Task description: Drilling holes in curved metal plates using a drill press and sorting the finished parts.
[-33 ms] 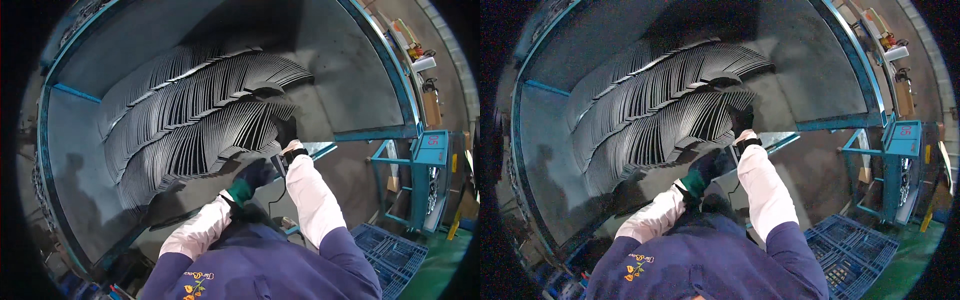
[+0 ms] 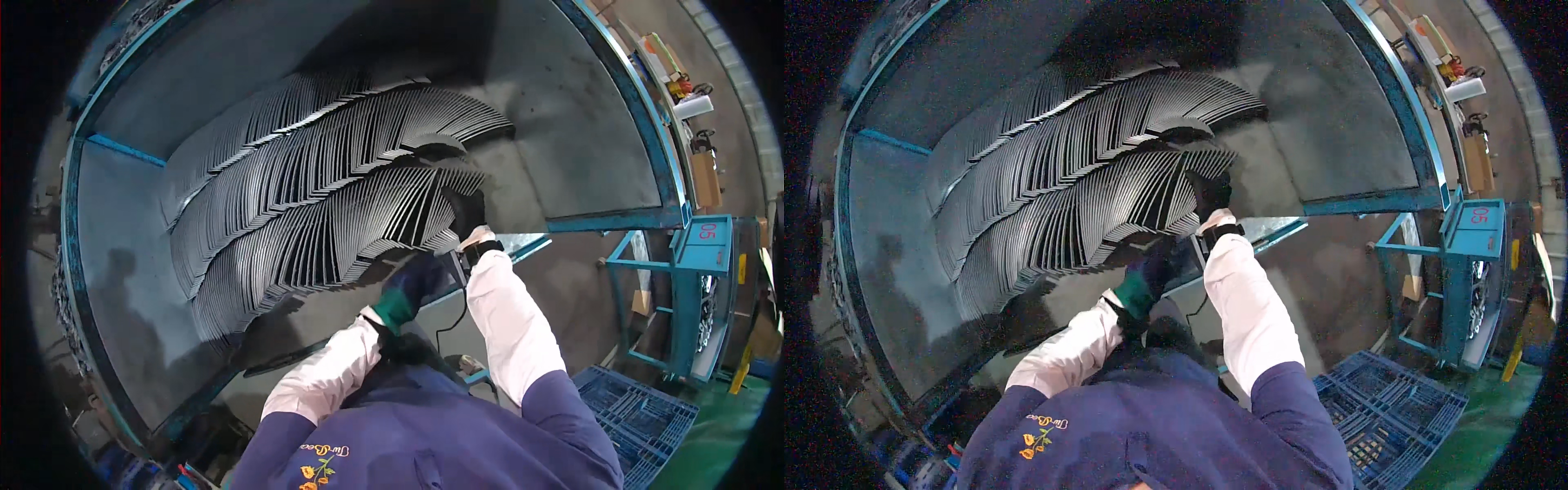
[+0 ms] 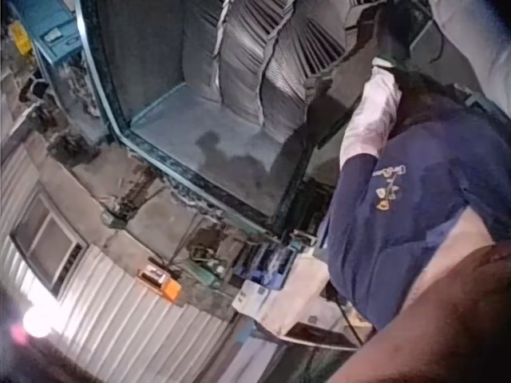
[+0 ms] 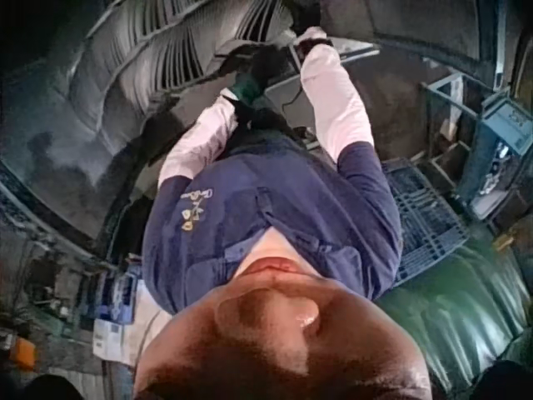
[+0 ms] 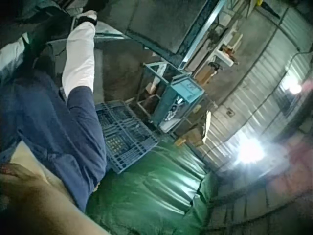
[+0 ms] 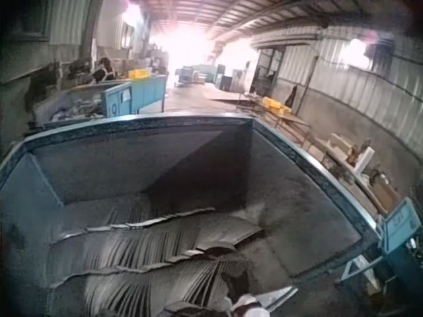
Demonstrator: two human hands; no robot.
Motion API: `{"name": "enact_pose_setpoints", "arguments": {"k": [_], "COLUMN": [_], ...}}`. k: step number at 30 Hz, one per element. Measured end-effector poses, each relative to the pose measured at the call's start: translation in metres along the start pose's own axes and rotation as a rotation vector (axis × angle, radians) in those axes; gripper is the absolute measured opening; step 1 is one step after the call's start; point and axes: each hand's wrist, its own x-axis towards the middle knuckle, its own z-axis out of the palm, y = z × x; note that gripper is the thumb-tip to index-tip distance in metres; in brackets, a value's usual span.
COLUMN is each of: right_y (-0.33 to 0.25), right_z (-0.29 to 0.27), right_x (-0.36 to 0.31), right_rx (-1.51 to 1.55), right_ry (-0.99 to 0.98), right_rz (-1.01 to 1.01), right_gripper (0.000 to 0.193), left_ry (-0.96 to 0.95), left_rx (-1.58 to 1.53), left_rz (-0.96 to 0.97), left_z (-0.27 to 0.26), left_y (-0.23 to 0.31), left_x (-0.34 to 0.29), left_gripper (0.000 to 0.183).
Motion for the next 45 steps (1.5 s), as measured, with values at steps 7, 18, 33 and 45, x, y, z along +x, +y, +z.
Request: {"name": "enact_pose_setpoints", "arguments": {"k": [7, 18, 33, 45], "right_y": [-0.055, -0.078, -0.093, -0.315], "right_z": [0.005, -0.065, -0.110, -0.035], "right_x": [0.009, -0.003, -0.080, -0.239], "right_rx": [0.661, 1.614, 1.372, 1.078], "right_ry": [0.057, -0.285, -0.622, -1.229], "right_rz": [0.662, 0.713, 0.198, -0.827], "right_gripper": [0.063, 0.040, 0.031, 0.028], "left_ry": [0.321, 0.019, 1.037, 1.083], "left_rx": [-0.417, 0.157, 0.046, -0.735], "left_rz": [-0.197, -0.233, 0.324, 0.864], "left_z": [0.002, -0.025, -0.045, -0.044], "left_y": [0.015, 0.077, 0.114, 0.056], "left_x": [0.025, -0.043, -0.299, -0.489], "left_gripper": [0.038, 0.060, 0.028, 0.030]}}
